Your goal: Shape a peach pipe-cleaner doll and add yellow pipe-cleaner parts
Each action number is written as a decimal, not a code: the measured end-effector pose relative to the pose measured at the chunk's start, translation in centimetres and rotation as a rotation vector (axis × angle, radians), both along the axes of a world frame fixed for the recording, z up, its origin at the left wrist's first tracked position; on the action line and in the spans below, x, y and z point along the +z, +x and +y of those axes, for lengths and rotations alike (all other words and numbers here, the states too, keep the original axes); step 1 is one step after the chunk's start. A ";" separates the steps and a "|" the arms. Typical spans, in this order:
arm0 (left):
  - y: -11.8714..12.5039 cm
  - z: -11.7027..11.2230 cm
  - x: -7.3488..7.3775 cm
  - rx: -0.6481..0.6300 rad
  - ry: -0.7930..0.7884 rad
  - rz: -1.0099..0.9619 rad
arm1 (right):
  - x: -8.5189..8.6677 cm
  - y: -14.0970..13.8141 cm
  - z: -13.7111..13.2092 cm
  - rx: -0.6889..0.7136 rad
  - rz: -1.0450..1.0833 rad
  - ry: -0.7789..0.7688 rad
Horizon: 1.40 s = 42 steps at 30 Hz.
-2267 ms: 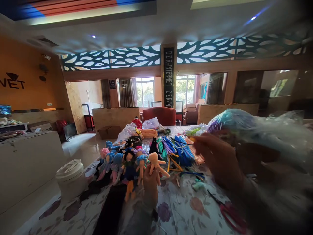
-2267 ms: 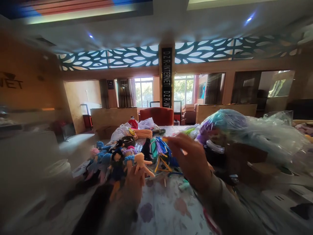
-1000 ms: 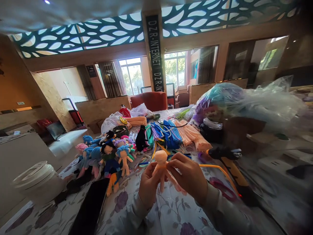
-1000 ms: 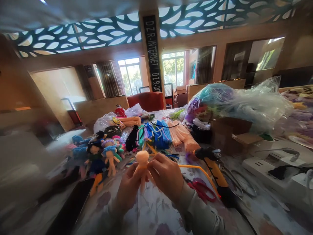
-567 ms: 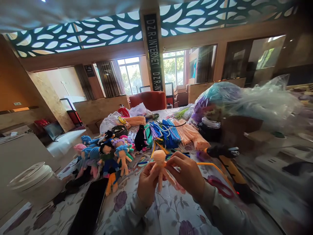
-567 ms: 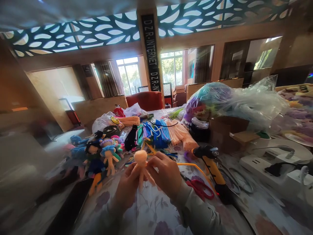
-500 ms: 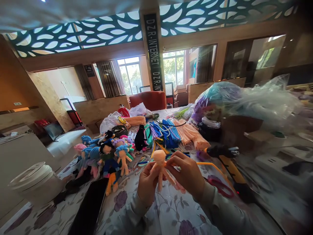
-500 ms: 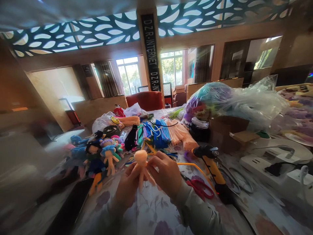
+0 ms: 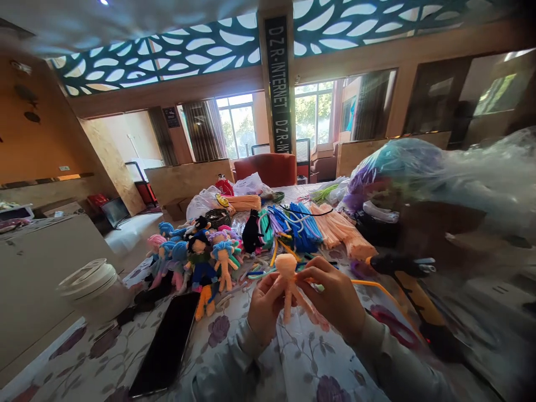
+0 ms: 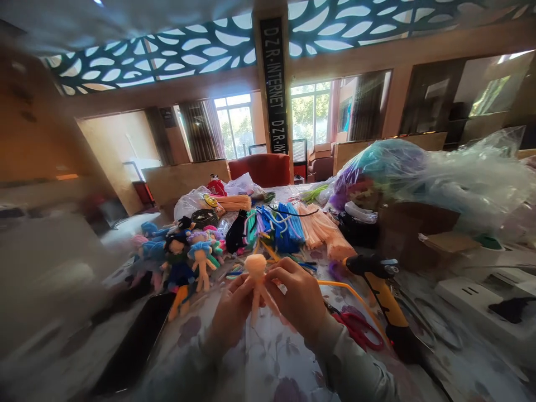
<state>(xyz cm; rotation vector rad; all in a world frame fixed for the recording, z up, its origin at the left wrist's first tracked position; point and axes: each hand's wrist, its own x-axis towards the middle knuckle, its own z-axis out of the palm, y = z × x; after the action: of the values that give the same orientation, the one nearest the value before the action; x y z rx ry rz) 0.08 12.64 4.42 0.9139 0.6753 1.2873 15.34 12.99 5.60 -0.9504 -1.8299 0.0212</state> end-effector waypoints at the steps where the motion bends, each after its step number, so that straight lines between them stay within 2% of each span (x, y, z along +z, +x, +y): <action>1: 0.0 0.0 0.0 0.000 -0.004 -0.007 | -0.1 0.0 0.0 -0.001 -0.010 0.003; 8: -0.1 0.3 -0.6 -0.011 0.013 -0.065 | -0.2 0.2 0.1 -0.023 -0.104 0.018; 13: -0.1 0.4 -0.6 -0.005 0.034 -0.087 | -0.1 0.3 0.0 0.044 -0.065 0.039; 23: 0.1 0.4 -0.8 -0.014 0.027 -0.060 | -0.1 0.6 0.3 0.023 -0.041 0.073; 32: 0.0 0.2 -0.2 -0.011 0.014 -0.036 | -0.3 0.5 0.5 0.029 -0.012 0.112; 42: -0.1 0.5 -0.7 0.005 0.030 -0.029 | 0.0 0.3 0.3 0.022 -0.053 0.115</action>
<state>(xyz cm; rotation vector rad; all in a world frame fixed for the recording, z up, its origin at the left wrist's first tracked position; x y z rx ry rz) -0.01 13.13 3.74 0.9166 0.6373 1.3161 15.61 13.26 5.59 -0.8573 -1.8696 -0.0960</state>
